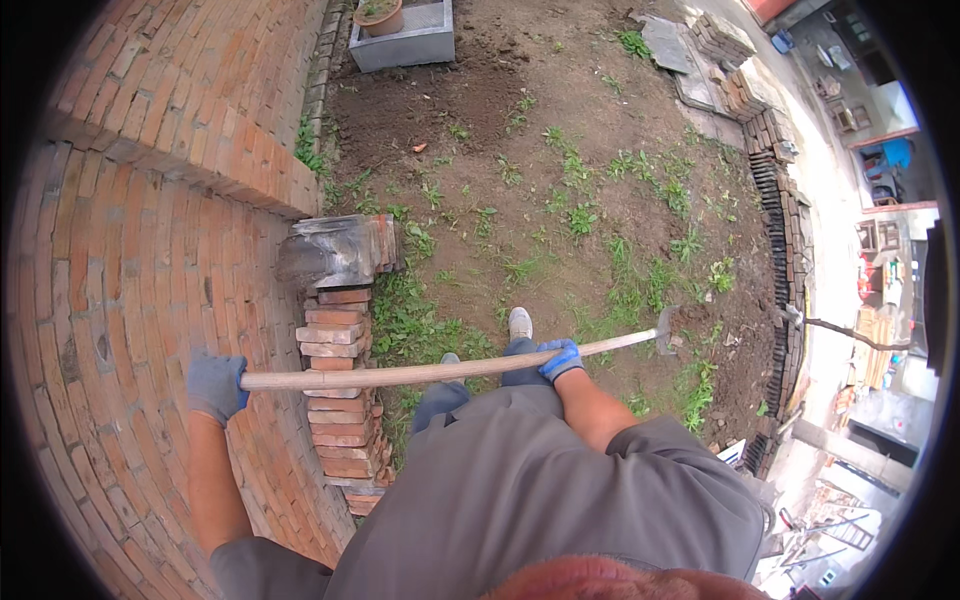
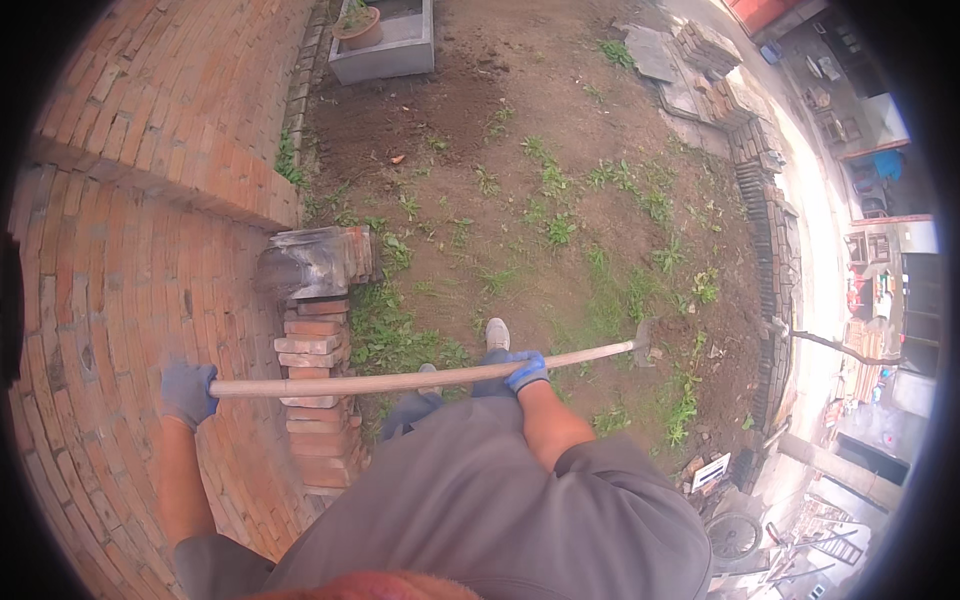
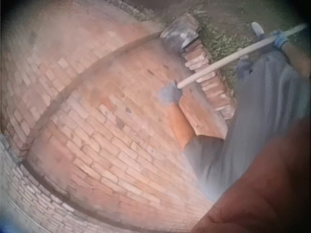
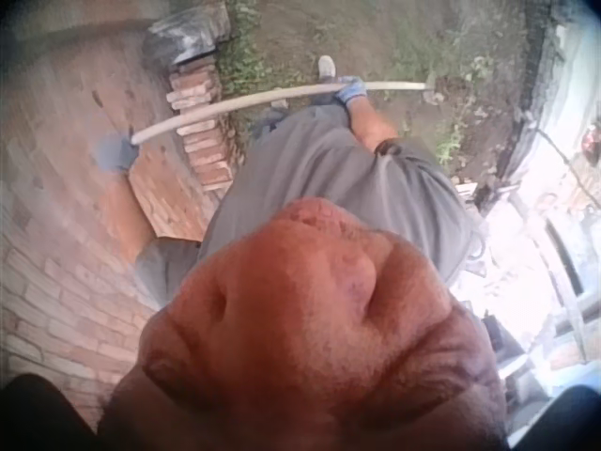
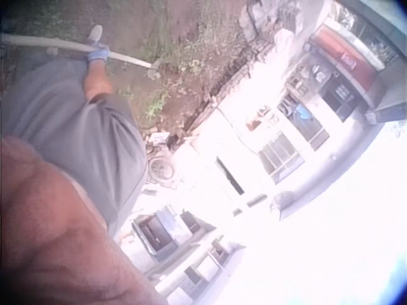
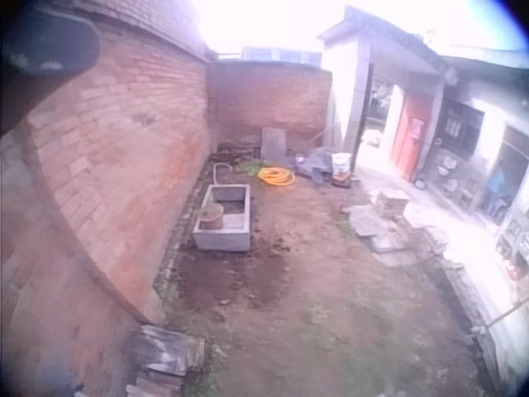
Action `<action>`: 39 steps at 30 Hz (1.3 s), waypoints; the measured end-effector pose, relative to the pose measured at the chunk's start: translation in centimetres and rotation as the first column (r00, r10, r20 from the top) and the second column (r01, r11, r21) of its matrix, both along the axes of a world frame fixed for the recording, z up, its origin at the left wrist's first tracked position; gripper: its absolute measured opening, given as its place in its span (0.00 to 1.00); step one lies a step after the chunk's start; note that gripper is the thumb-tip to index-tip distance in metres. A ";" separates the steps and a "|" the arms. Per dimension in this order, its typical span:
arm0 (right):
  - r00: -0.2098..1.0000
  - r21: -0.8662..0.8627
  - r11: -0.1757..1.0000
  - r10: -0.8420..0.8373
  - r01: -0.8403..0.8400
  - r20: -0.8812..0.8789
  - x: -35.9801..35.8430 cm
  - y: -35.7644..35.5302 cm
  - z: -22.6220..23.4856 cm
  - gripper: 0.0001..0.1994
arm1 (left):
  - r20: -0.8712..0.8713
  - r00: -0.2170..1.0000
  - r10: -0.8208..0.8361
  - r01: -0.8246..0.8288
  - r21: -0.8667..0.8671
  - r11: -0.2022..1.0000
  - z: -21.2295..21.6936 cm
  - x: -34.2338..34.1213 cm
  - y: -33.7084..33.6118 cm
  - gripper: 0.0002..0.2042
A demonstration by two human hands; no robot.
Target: The person repeatedly strikes and turns over soil with a pickaxe in a small garden bed bordered by bricks. The person moves around the bed to reach different spots and continues breaking up the ground throughout the clip.
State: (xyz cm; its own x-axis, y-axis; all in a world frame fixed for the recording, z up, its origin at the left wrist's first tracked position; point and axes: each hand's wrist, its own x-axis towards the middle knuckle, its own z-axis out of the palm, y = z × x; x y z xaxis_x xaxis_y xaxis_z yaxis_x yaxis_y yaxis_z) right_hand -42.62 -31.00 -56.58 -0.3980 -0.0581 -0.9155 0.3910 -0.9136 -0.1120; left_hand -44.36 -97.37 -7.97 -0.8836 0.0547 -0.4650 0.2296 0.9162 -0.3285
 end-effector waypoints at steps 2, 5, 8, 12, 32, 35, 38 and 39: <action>0.992 -0.015 0.999 0.035 -0.034 0.120 -3.5 -0.8 -0.9 0.14 | -0.042 0.991 0.128 -0.128 -0.009 0.992 2.2 4.1 1.1 0.06; 0.974 -0.113 0.976 0.196 -0.183 0.114 -7.6 -2.4 -0.9 0.10 | -0.055 0.955 0.291 -0.293 -0.040 0.955 4.6 11.4 4.3 0.06; 0.958 -0.118 0.966 0.245 -0.229 0.151 -11.6 -3.9 1.3 0.09 | -0.051 0.895 0.443 -0.446 -0.079 0.892 5.0 19.8 9.4 0.07; 0.815 0.080 0.834 0.508 -0.546 0.278 -16.1 -4.2 6.0 0.16 | 0.005 0.693 0.721 -0.719 -0.070 0.692 2.2 31.2 19.1 0.09; 0.682 0.319 0.625 0.724 -0.713 0.105 -30.4 -6.0 16.7 0.04 | 0.386 0.451 0.805 -0.885 0.313 0.346 -9.5 23.9 43.8 0.18; 0.692 0.273 0.650 0.716 -0.709 0.095 -26.8 -4.2 15.0 0.06 | 0.410 0.446 0.796 -0.891 0.288 0.351 -10.1 28.2 43.3 0.18; 0.674 0.217 0.640 0.722 -0.737 0.157 -25.3 -3.0 12.6 0.11 | 0.358 0.470 0.807 -0.879 0.267 0.394 -9.7 29.3 42.7 0.17; 0.663 0.228 0.624 0.720 -0.747 0.204 -25.0 -2.8 11.8 0.12 | 0.327 0.487 0.810 -0.870 0.267 0.415 -9.5 29.0 42.5 0.17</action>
State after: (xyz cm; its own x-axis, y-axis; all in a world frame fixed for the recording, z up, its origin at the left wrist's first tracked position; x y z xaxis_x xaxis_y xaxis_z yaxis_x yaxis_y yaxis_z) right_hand -67.59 -33.83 -44.80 -0.2541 -0.0444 -0.9662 0.9381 -0.2546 -0.2350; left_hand -15.33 -54.91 -17.44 -0.5152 -0.5000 -0.6962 -0.7114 0.7025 0.0219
